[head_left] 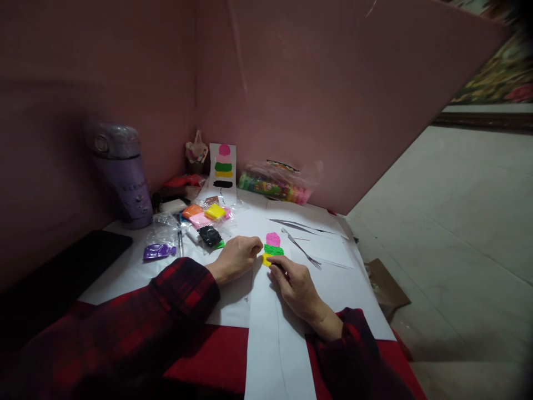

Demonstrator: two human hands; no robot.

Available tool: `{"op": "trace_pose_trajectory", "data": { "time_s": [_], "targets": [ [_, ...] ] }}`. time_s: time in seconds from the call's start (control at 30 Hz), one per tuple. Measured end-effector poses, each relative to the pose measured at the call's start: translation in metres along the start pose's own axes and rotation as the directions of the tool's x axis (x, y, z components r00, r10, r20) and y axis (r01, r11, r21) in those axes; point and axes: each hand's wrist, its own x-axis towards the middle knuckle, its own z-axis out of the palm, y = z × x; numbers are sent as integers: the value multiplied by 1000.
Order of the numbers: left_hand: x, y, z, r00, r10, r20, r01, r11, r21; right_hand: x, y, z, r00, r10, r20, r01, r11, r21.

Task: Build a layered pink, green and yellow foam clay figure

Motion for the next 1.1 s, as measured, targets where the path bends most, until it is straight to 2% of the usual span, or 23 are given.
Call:
{"op": "trace_pose_trajectory", "data": {
  "time_s": [0.5, 1.1],
  "targets": [
    [0, -2, 2, 1000, 6, 10, -6, 999, 37, 1, 3, 2, 992, -123, -20, 122, 992, -44],
    [1, -2, 2, 1000, 15, 21, -17, 999, 51, 0, 4, 1, 989, -149, -1, 149, 986, -75]
  ]
}}
